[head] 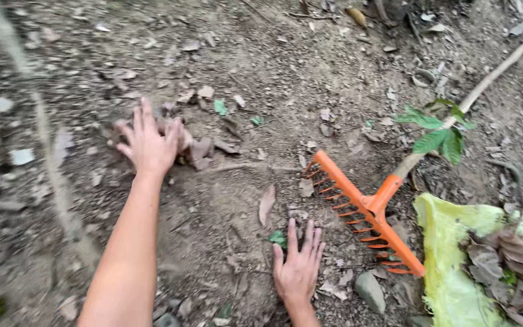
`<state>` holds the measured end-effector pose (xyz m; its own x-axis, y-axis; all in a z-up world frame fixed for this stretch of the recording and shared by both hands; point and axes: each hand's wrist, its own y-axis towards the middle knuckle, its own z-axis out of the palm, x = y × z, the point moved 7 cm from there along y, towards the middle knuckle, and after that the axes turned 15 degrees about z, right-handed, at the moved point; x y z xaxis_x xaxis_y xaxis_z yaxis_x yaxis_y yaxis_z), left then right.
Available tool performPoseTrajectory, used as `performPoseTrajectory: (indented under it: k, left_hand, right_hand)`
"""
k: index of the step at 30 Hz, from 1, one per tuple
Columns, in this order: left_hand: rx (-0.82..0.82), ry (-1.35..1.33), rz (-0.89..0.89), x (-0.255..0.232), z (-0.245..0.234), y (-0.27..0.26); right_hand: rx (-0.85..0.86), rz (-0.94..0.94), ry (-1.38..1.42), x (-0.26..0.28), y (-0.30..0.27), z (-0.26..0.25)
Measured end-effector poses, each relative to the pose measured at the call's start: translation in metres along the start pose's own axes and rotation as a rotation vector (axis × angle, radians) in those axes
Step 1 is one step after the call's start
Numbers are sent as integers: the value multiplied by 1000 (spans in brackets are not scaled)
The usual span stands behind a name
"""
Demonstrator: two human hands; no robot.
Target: The person spreads open a sack on the ground and gathers dry leaves, twigs, and trash by hand onto it.
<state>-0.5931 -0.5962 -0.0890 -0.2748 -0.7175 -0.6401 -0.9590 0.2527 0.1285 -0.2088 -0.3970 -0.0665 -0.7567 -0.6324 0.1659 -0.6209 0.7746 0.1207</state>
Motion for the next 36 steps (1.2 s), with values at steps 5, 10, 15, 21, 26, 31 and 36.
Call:
performPoseTrajectory:
  k: [5, 10, 15, 21, 26, 31, 36]
  left_hand:
    - [213, 49, 511, -126, 65, -31]
    - [374, -62, 999, -192, 81, -160]
    - [338, -299, 943, -203, 79, -268]
    - [575, -301, 975, -226, 69, -356]
    - [441, -234, 770, -219, 74, -330]
    - [597, -167, 965, -251, 92, -363]
    - [614, -1046, 153, -239, 108, -370]
  right_hand:
    - [10, -13, 41, 3, 3, -6]
    - [8, -4, 146, -8, 1, 3]
    - [43, -45, 407, -39, -5, -8]
    - [70, 55, 507, -143, -63, -101]
    - [-110, 599, 307, -236, -118, -112]
    - [-88, 409, 120, -186, -125, -70]
    - [-131, 436, 517, -122, -105, -56]
